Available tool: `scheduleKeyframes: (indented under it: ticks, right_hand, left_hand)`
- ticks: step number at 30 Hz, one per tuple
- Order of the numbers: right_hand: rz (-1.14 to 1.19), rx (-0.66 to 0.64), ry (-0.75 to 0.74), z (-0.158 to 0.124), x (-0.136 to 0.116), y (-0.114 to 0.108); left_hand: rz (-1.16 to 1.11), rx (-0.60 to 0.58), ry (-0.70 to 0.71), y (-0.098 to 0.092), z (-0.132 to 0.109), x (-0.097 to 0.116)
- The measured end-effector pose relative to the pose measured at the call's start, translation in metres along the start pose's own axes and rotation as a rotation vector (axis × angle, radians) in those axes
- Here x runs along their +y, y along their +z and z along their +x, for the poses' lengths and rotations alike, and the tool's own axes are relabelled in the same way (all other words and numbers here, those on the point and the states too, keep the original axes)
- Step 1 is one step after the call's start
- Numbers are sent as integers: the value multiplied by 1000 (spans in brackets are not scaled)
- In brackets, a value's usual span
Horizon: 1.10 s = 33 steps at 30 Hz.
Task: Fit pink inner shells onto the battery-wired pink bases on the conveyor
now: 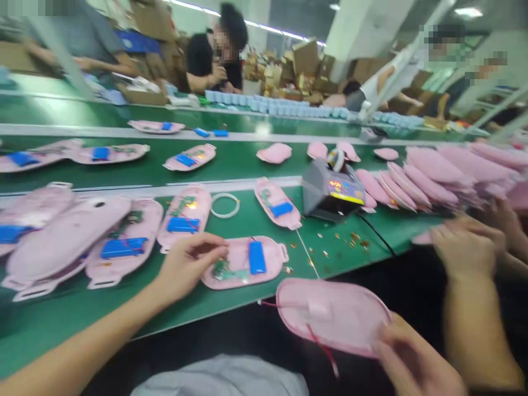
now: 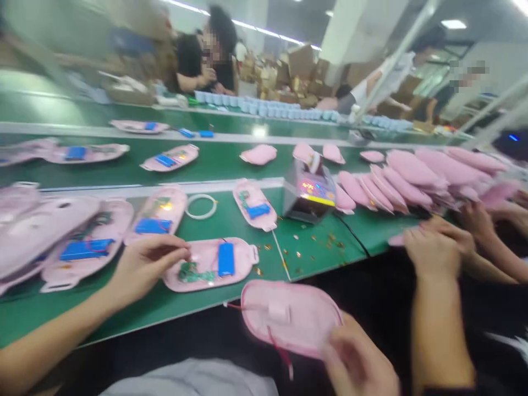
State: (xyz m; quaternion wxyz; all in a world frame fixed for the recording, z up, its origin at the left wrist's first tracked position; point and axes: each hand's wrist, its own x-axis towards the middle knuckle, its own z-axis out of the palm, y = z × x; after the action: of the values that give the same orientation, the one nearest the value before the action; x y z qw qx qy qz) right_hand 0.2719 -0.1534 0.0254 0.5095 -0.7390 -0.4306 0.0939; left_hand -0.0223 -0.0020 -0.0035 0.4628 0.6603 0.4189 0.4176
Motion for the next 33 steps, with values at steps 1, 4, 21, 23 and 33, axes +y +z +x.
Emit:
scheduleKeyframes:
  ticks: [1, 4, 21, 23, 33]
  right_hand:
    - [106, -51, -57, -6, 3, 21]
    - [435, -155, -116, 9, 8, 84]
    - [521, -303, -75, 34, -23, 172]
    - [318, -324, -273, 46, -32, 169]
    - [-163, -1012, -776, 77, -96, 199]
  left_hand:
    - [11, 37, 74, -4, -2, -1]
    - [130, 98, 349, -11, -6, -3]
    - [-379, 238, 38, 2, -5, -24]
    - [-373, 174, -51, 1, -3, -22]
    - [-347, 111, -154, 5, 2, -12]
